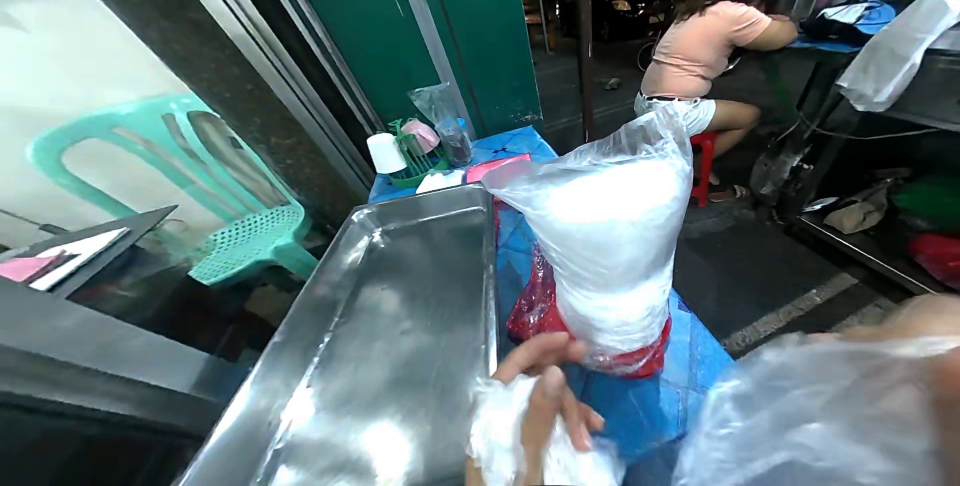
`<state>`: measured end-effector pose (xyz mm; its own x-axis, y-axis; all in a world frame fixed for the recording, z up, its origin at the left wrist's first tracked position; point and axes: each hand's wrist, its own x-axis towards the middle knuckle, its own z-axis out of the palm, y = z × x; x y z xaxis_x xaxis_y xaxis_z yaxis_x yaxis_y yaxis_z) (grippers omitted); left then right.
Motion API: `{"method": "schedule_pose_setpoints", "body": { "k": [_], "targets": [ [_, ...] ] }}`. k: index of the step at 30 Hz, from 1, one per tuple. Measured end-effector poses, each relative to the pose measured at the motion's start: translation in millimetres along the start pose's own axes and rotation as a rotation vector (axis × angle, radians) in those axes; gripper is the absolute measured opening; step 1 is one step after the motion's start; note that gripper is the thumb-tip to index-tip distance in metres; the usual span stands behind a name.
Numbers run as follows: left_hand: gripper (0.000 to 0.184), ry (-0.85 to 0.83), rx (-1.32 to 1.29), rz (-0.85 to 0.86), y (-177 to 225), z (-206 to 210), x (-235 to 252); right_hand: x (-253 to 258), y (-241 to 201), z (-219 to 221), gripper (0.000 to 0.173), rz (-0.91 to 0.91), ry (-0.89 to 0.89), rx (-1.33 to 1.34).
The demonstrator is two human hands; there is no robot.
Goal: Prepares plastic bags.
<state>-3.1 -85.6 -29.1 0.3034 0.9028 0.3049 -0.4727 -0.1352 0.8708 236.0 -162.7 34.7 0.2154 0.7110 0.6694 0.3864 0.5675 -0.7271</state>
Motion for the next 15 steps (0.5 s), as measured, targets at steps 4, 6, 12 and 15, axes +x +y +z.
{"method": "schedule_pose_setpoints", "body": {
  "k": [4, 6, 12, 15],
  "targets": [
    [0.066, -0.348, 0.057, -0.049, 21, 32, 9, 5, 18, 31, 0.031, -0.258, -0.264, 0.026],
    [0.049, -0.342, 0.184, -0.013, 25, 41, 9, 8, 19, 35, 0.025, -0.315, -0.196, -0.077],
    [0.011, -0.349, -0.090, 0.190, -2, 22, 24, 7, 28, 27, 0.031, -0.310, -0.169, -0.162],
    [0.007, -0.335, -0.233, 0.140, 6, 29, 23, 5, 32, 34, 0.038, -0.273, -0.163, -0.153]
  ]
}}
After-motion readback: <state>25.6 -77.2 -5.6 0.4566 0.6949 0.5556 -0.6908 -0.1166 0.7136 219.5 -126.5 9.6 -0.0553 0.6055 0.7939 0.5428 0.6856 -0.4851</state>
